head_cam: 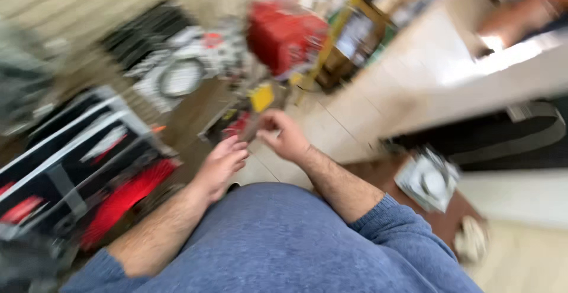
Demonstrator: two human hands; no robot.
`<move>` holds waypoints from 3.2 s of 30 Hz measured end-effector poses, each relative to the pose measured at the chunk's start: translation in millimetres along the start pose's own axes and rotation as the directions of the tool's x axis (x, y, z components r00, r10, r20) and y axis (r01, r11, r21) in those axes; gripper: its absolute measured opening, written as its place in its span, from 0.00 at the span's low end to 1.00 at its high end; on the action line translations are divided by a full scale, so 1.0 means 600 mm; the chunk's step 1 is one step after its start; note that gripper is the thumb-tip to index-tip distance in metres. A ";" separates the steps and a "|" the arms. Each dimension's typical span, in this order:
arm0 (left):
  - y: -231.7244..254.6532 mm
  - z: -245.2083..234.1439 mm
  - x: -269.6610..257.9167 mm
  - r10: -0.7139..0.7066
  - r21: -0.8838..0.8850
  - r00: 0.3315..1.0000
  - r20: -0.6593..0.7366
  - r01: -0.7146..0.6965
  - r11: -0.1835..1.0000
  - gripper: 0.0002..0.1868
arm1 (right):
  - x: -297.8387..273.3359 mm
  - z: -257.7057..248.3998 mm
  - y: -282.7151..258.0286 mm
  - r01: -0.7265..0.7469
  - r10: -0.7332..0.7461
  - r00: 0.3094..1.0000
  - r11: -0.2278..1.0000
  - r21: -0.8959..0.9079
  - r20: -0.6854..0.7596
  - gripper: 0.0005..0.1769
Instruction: The person cleans motorcycle clutch plate packaging using a cloth, wiping both the front and back of several individual packages before placing them on a wooden surface.
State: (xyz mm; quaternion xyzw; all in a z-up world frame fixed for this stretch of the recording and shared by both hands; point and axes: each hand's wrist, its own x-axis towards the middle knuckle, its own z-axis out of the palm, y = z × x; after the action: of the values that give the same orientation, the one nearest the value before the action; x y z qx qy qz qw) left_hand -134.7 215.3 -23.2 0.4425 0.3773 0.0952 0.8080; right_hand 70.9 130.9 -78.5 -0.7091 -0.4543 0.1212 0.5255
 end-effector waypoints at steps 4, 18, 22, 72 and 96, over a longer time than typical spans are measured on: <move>-0.014 0.067 0.019 -0.130 0.197 0.976 0.178 0.094 0.976 0.27 | -0.216 -0.126 0.078 -0.392 0.392 0.909 0.920 -0.028 0.143 0.13; -0.259 0.429 0.025 -0.540 0.685 0.733 0.414 0.139 0.715 0.20 | -0.852 -0.402 0.094 -0.852 0.656 0.259 0.500 0.152 -0.709 0.15; -0.345 0.526 -0.004 -0.664 0.786 0.606 0.437 0.102 0.610 0.22 | -0.955 -0.435 0.121 -0.940 0.475 0.264 0.324 -0.112 -0.839 0.18; -0.105 0.244 -0.035 0.253 0.232 0.793 0.553 -0.439 0.868 0.13 | -0.371 -0.340 -0.069 -0.223 0.347 0.928 0.808 0.546 -0.134 0.20; 0.132 -0.027 -0.064 0.762 0.426 0.603 -0.236 -0.641 0.638 0.08 | 0.111 -0.015 -0.192 -0.054 -0.114 0.954 0.846 0.530 0.279 0.23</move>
State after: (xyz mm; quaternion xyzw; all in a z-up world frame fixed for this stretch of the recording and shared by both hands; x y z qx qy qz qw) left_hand -158.1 253.8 54.0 0.6431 0.3342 0.4375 0.5324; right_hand 54.4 180.4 44.2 -0.5019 -0.4884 0.3397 0.6279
